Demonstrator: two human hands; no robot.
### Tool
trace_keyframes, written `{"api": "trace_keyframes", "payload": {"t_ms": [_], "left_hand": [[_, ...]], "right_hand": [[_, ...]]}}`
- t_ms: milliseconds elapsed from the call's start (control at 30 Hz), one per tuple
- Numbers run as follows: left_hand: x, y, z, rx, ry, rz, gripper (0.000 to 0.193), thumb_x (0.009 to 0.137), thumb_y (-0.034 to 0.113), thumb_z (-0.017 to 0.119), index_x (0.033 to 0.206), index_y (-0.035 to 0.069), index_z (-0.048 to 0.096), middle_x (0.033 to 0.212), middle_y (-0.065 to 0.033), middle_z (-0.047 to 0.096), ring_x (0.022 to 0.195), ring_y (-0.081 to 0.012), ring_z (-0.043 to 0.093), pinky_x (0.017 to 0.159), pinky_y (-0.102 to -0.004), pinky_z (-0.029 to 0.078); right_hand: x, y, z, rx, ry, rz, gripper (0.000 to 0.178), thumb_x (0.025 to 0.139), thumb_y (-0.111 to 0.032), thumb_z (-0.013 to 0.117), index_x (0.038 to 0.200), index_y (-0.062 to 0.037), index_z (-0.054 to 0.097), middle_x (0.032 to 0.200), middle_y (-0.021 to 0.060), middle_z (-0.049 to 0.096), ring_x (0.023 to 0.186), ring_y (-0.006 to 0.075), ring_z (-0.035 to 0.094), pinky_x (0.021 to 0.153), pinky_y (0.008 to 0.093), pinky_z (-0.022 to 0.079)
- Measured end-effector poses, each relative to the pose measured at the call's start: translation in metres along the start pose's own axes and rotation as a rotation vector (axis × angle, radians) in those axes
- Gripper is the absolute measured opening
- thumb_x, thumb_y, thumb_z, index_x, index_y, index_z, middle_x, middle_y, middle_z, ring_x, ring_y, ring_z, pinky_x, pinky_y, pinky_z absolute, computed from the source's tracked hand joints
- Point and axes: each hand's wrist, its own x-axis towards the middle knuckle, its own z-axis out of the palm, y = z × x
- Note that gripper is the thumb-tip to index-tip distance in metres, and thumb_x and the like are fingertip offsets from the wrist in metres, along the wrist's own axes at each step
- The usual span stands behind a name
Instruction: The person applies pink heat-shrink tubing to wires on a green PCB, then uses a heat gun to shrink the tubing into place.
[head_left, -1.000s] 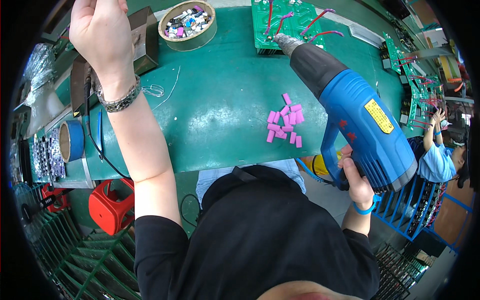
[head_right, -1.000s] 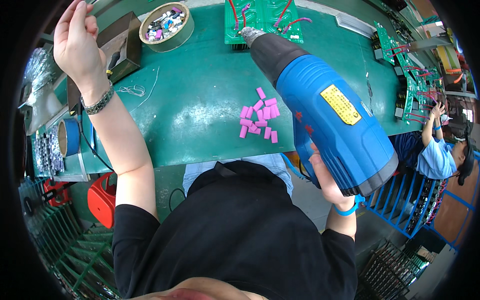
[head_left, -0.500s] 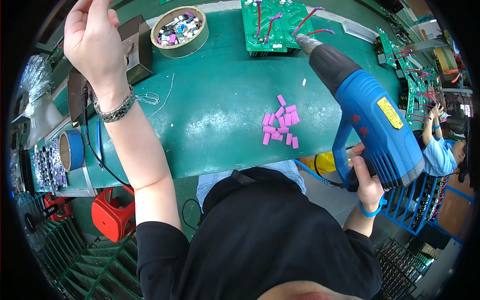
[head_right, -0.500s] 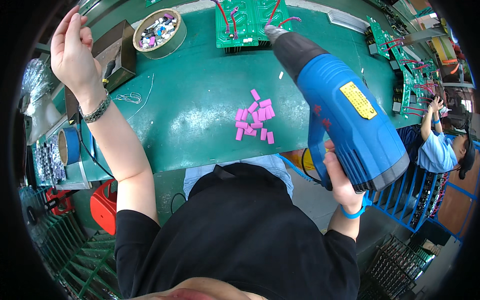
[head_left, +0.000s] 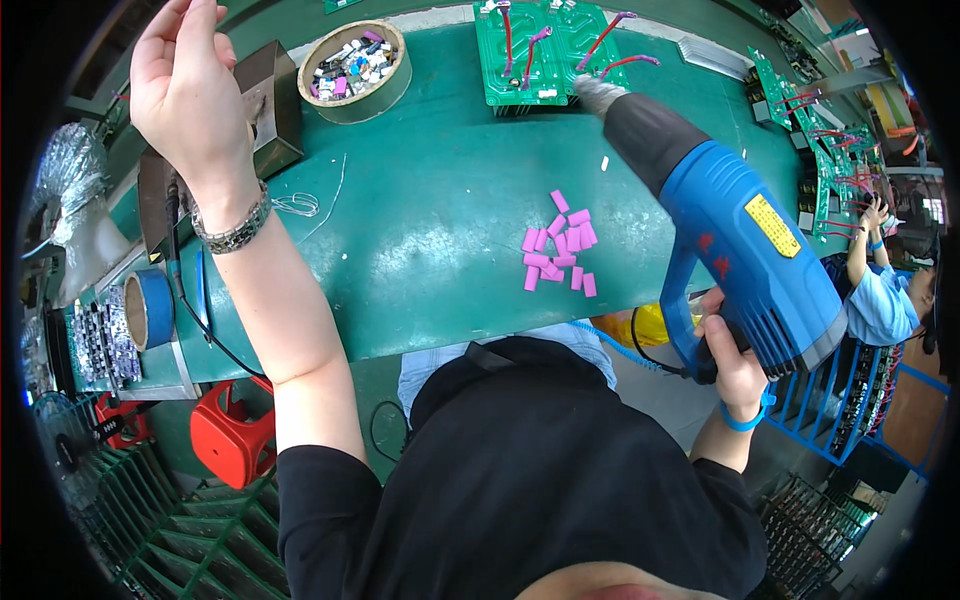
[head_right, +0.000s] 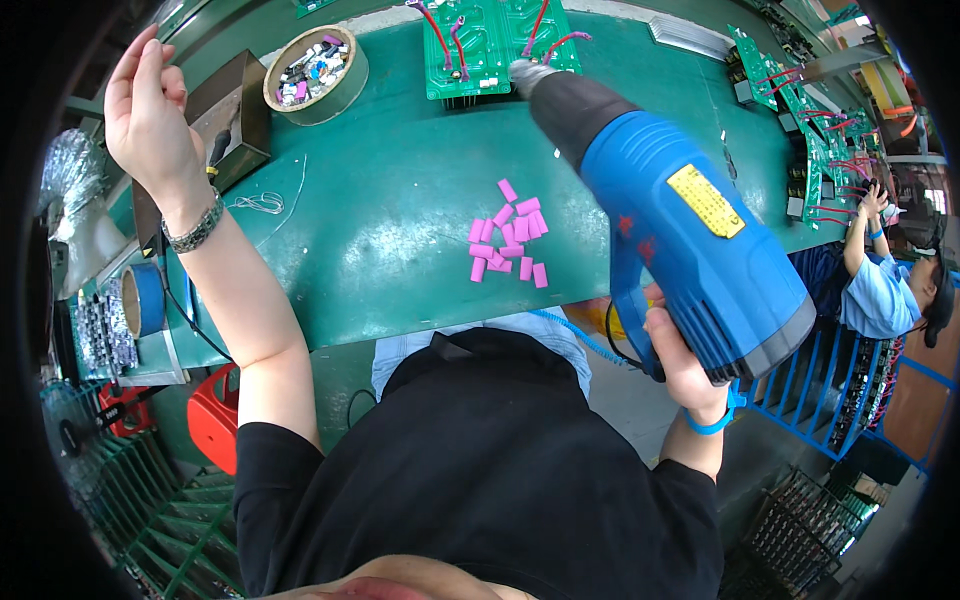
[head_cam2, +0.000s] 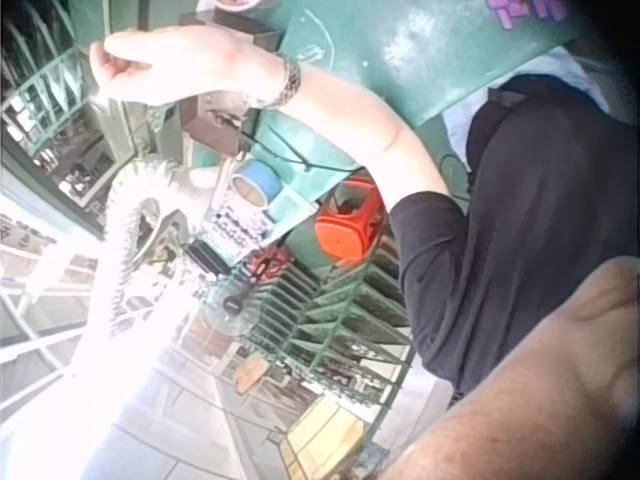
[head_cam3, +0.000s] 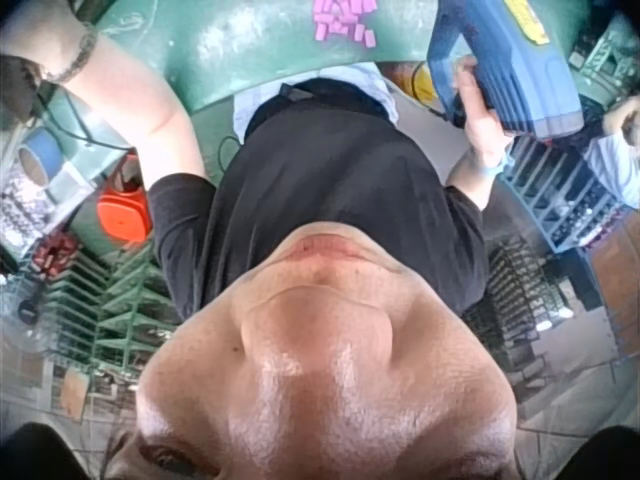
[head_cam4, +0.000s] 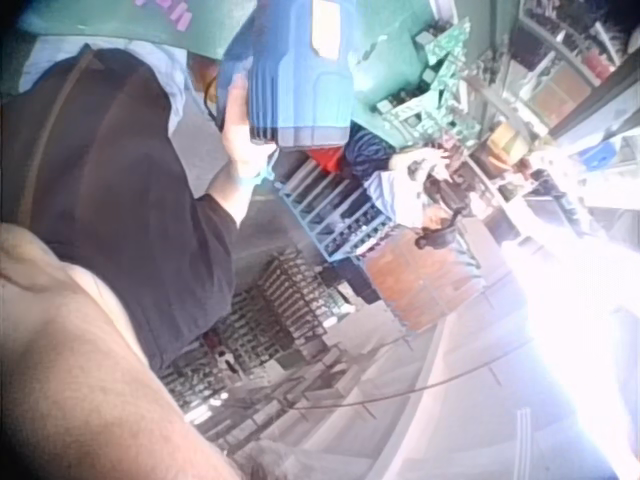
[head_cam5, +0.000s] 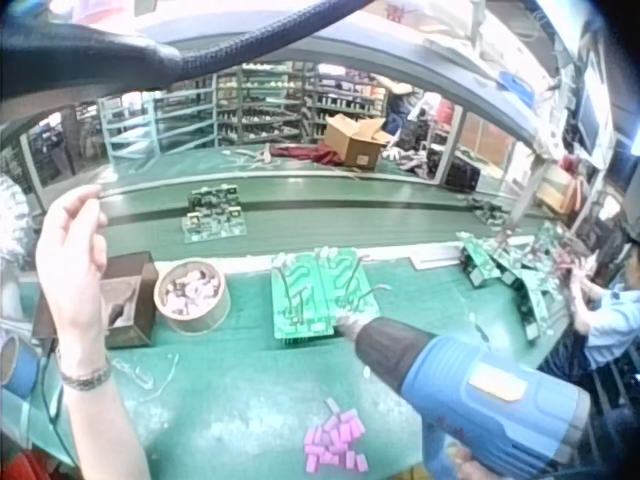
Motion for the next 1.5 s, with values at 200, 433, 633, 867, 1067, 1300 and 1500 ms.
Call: {"api": "trace_keyframes", "payload": {"t_ms": [200, 433, 633, 867, 1067, 1300, 1500], "left_hand": [[-0.004, 0.011, 0.005, 0.013, -0.003, 0.0, 0.019, 0.091, 0.005, 0.058, 0.107, -0.005, 0.062, 0.087, -0.0068, 0.062, 0.058, -0.0032, 0.043, 0.05, -0.0162, 0.031], [-0.007, 0.005, 0.004, 0.025, -0.009, -0.02, 0.017, 0.091, 0.007, 0.059, 0.106, -0.002, 0.061, 0.087, -0.0057, 0.061, 0.059, -0.003, 0.046, 0.053, -0.0152, 0.036], [-0.005, 0.01, 0.01, 0.006, -0.032, -0.057, 0.019, 0.093, 0.008, 0.058, 0.109, -0.001, 0.061, 0.088, -0.0034, 0.059, 0.061, -0.0017, 0.044, 0.052, -0.0151, 0.035], [-0.003, 0.005, -0.008, 0.042, -0.01, -0.05, 0.02, 0.094, 0.008, 0.056, 0.111, 0.0, 0.06, 0.089, -0.0024, 0.056, 0.06, -0.001, 0.04, 0.051, -0.0147, 0.032], [-0.006, 0.015, 0.004, 0.027, -0.037, -0.064, 0.02, 0.094, 0.009, 0.056, 0.111, -0.001, 0.059, 0.089, -0.0027, 0.056, 0.059, -0.0008, 0.039, 0.052, -0.0146, 0.032], [-0.008, 0.018, -0.004, 0.045, -0.065, -0.053, 0.02, 0.093, 0.008, 0.057, 0.11, -0.001, 0.059, 0.088, -0.0029, 0.057, 0.059, -0.0009, 0.041, 0.052, -0.0149, 0.033], [-0.012, 0.002, 0.002, 0.051, -0.176, -0.134, 0.019, 0.092, 0.007, 0.059, 0.11, 0.002, 0.062, 0.087, -0.0005, 0.059, 0.062, -0.0014, 0.044, 0.054, -0.0154, 0.036]], "right_hand": [[-0.004, 0.005, -0.002, -0.564, -0.242, -0.373, 0.025, 0.073, -0.001, 0.07, 0.098, -0.0074, 0.072, 0.1, 0.0094, 0.069, 0.093, 0.0243, 0.066, 0.089, 0.0368, 0.049], [0.005, -0.003, 0.004, -0.258, -0.221, -0.225, 0.022, 0.073, 0.002, 0.07, 0.094, -0.0047, 0.071, 0.104, 0.0114, 0.068, 0.094, 0.027, 0.066, 0.089, 0.0386, 0.049], [0.003, 0.008, 0.001, -0.088, -0.139, -0.269, 0.033, 0.074, 0.002, 0.071, 0.106, 0.0019, 0.064, 0.105, 0.0126, 0.067, 0.095, 0.0241, 0.065, 0.085, 0.0349, 0.05], [0.027, 0.012, -0.037, 0.277, 0.052, 0.144, 0.035, 0.078, -0.004, 0.064, 0.112, 0.0022, 0.058, 0.092, 0.0088, 0.065, 0.075, 0.0159, 0.062, 0.07, 0.0312, 0.053], [0.146, 0.077, -0.05, 0.865, 0.356, 0.044, 0.035, 0.085, -0.01, 0.062, 0.115, 0.0064, 0.054, 0.097, 0.0134, 0.065, 0.076, 0.0148, 0.061, 0.069, 0.0326, 0.055], [0.251, 0.167, -0.056, 1.252, 0.224, 0.257, 0.029, 0.087, -0.012, 0.059, 0.106, 0.009, 0.054, 0.098, 0.0157, 0.066, 0.079, 0.0203, 0.067, 0.077, 0.0342, 0.057], [0.236, 0.143, -0.072, -0.443, 0.134, 0.587, 0.057, 0.089, -0.055, 0.048, 0.097, -0.0022, 0.068, 0.103, 0.0162, 0.066, 0.09, 0.034, 0.065, 0.075, 0.0467, 0.052]]}}
